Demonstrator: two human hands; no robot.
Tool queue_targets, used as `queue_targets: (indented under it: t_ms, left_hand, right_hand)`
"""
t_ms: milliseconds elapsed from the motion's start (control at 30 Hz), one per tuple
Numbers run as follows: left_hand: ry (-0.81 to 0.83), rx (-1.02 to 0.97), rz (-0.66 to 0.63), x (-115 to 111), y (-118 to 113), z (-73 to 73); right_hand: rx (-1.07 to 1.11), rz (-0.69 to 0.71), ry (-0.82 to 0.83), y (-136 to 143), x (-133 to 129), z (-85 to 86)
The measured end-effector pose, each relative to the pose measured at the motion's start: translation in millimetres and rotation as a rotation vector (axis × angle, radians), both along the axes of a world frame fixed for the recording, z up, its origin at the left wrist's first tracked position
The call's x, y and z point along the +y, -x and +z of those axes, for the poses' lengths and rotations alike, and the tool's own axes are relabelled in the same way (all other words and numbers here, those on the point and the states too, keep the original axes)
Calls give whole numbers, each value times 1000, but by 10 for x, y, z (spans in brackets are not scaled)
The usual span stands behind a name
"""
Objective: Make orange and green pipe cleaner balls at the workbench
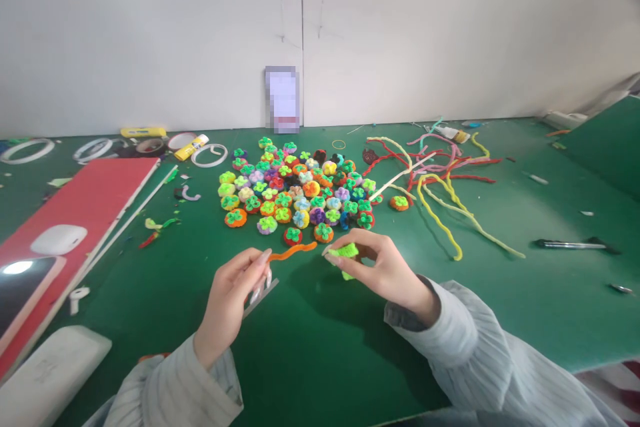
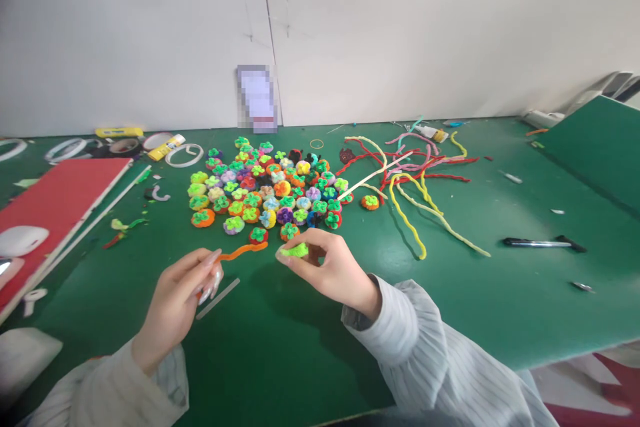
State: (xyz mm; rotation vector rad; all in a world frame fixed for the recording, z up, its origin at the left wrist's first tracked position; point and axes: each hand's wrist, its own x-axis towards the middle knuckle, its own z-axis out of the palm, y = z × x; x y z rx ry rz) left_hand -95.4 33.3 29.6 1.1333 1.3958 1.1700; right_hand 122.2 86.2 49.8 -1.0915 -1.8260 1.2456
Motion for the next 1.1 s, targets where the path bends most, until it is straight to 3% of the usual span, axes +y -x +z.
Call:
queue_targets:
  t_ms: [233, 367, 467, 600, 700, 1100]
  left_hand:
    - [15, 17, -109, -31, -45, -54]
    - [13, 40, -84, -29, -47, -61]
    - [14, 58, -93, -32, -49, -48]
    - [21, 86, -108, -45, -53, -32]
    - [32, 104, -119, -45, -51, -37]
    - [33, 39, -166, -27, -47, -40]
  right_hand:
    - [250, 193, 324, 52, -6, -47]
    - [299, 240, 381, 58, -3, -62]
    - [153, 229, 277, 32, -15, -75]
    - [-127, 248, -33, 4, -21, -79]
    - [-192, 306, -203, 1, -14, -68]
    - [-257, 369, -205, 2, -29, -55]
